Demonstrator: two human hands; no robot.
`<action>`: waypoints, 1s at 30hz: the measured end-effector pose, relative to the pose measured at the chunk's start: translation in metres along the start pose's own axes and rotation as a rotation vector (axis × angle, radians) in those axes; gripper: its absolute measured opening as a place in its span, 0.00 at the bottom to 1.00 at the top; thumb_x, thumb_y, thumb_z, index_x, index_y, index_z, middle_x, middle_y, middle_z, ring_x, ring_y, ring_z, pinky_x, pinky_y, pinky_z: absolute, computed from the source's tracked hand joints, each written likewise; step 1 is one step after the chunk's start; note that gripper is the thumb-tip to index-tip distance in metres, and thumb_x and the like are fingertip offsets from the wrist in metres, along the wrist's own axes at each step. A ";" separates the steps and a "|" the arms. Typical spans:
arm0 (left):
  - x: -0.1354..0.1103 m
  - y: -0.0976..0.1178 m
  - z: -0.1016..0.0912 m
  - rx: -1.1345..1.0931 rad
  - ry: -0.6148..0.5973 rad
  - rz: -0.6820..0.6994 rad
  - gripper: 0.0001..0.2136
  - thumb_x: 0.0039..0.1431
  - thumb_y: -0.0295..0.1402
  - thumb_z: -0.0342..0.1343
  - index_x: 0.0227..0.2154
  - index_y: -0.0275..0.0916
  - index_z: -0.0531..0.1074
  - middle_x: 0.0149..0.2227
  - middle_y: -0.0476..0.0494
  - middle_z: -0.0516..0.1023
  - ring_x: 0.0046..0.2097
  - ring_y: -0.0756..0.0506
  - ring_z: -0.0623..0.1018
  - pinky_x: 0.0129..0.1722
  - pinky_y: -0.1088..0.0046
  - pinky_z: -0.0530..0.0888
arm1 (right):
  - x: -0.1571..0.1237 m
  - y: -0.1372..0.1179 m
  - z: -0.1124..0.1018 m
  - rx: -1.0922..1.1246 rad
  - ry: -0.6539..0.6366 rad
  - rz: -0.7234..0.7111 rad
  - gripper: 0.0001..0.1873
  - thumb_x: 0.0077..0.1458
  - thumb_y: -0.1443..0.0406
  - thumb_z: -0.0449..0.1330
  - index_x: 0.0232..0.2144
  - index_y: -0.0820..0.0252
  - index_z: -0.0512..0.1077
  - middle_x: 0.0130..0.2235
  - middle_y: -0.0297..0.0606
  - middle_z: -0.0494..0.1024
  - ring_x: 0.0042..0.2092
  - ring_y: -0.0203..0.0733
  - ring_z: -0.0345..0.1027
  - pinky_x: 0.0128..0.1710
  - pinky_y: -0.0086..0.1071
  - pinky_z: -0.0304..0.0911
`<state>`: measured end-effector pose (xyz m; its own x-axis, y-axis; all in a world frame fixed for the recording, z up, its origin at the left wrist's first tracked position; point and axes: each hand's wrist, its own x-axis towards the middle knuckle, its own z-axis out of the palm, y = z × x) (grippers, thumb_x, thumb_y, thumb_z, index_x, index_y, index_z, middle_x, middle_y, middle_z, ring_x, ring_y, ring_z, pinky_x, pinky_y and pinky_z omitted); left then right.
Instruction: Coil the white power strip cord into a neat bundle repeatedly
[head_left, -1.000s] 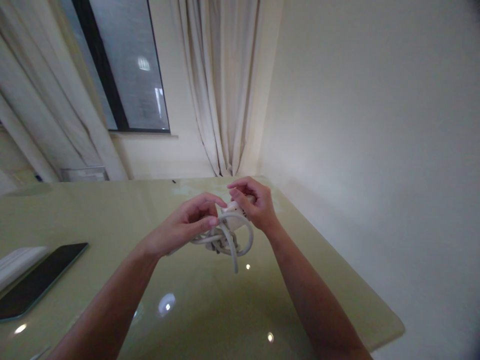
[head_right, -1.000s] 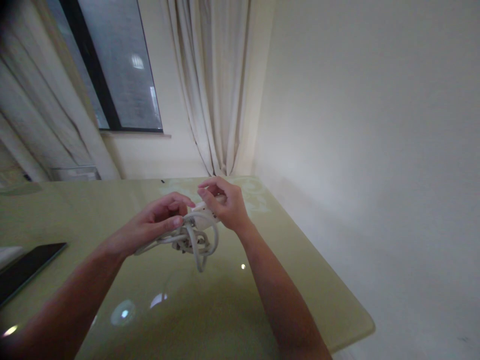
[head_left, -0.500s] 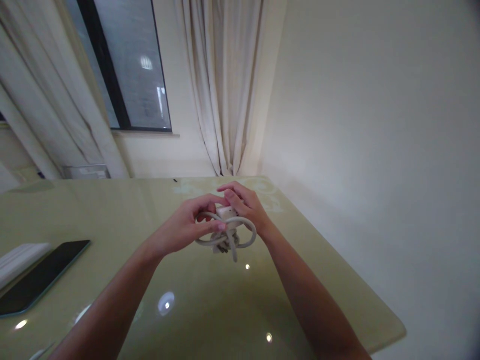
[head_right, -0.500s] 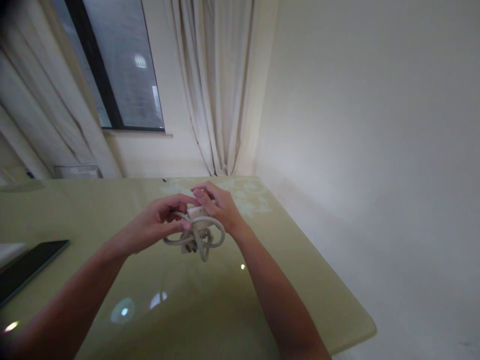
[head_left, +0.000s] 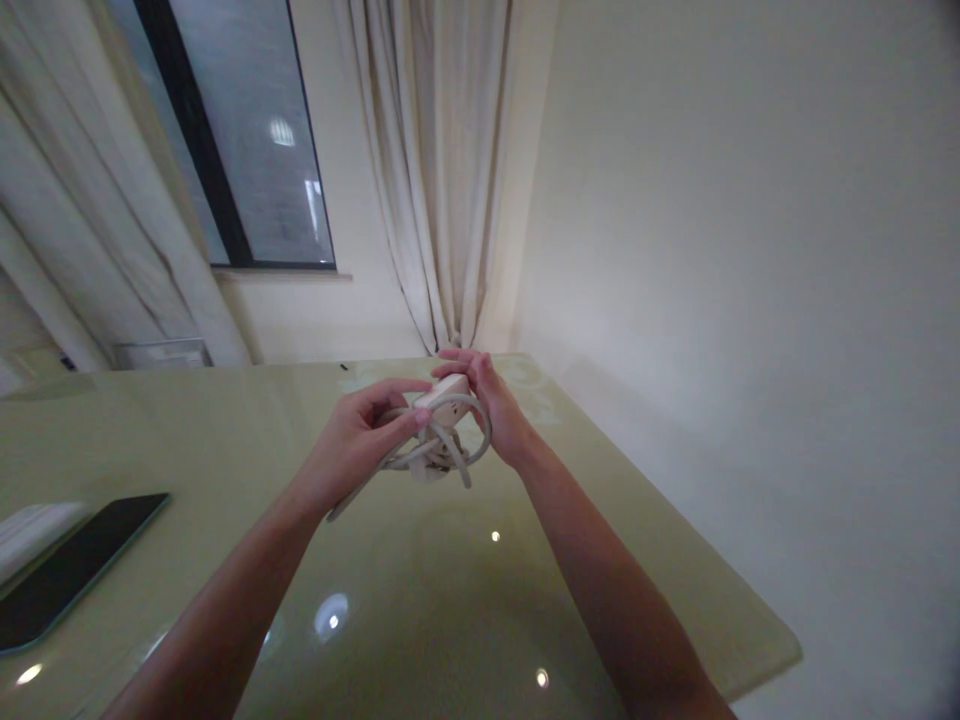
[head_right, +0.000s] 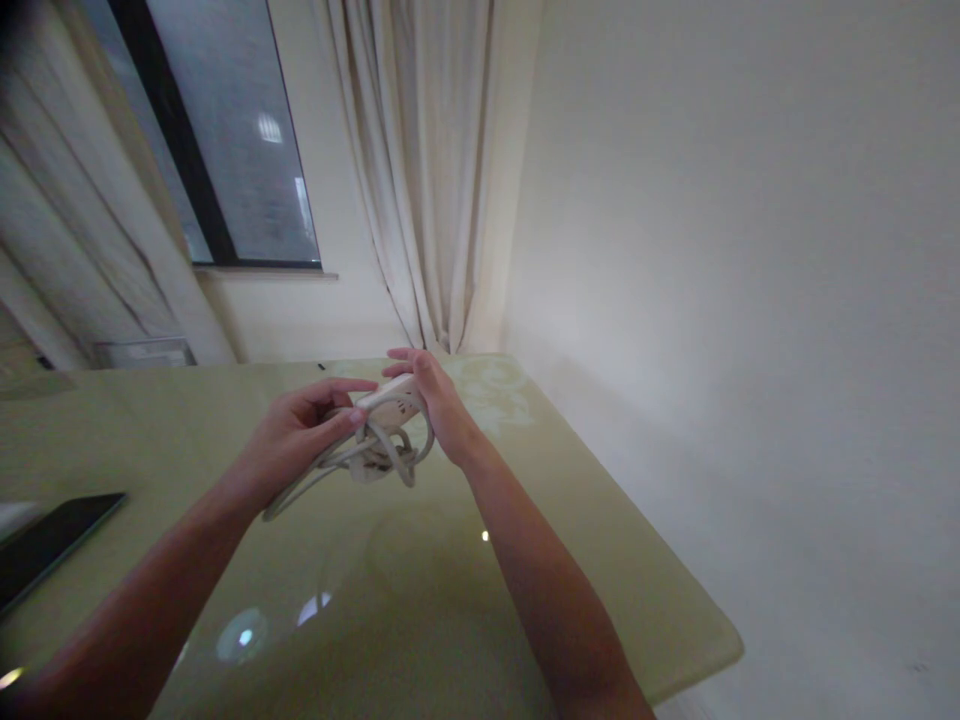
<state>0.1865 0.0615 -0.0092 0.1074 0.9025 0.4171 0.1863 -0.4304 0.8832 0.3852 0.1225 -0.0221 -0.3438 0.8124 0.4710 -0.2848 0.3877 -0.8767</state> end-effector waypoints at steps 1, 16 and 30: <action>0.000 0.000 0.000 0.017 -0.002 0.001 0.22 0.57 0.47 0.70 0.49 0.38 0.83 0.26 0.52 0.71 0.26 0.50 0.70 0.24 0.77 0.65 | -0.001 0.000 0.000 -0.005 -0.023 -0.004 0.37 0.66 0.34 0.53 0.59 0.53 0.73 0.53 0.43 0.79 0.50 0.46 0.75 0.51 0.38 0.71; -0.002 0.003 -0.002 0.069 -0.059 -0.016 0.23 0.61 0.49 0.68 0.51 0.38 0.83 0.30 0.45 0.82 0.33 0.44 0.80 0.30 0.72 0.75 | -0.009 -0.022 -0.011 -0.256 -0.266 0.054 0.50 0.44 0.56 0.82 0.66 0.52 0.66 0.56 0.42 0.76 0.54 0.47 0.74 0.59 0.44 0.72; 0.004 -0.005 -0.018 0.338 -0.117 0.348 0.12 0.70 0.35 0.59 0.50 0.45 0.85 0.46 0.41 0.79 0.41 0.46 0.79 0.38 0.73 0.77 | -0.010 -0.021 -0.015 -0.218 -0.305 0.029 0.39 0.52 0.59 0.77 0.63 0.54 0.70 0.47 0.37 0.78 0.47 0.41 0.75 0.50 0.37 0.75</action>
<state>0.1687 0.0674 -0.0081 0.3247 0.7049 0.6307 0.4240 -0.7045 0.5691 0.4078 0.1124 -0.0098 -0.6090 0.6700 0.4245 -0.0853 0.4768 -0.8749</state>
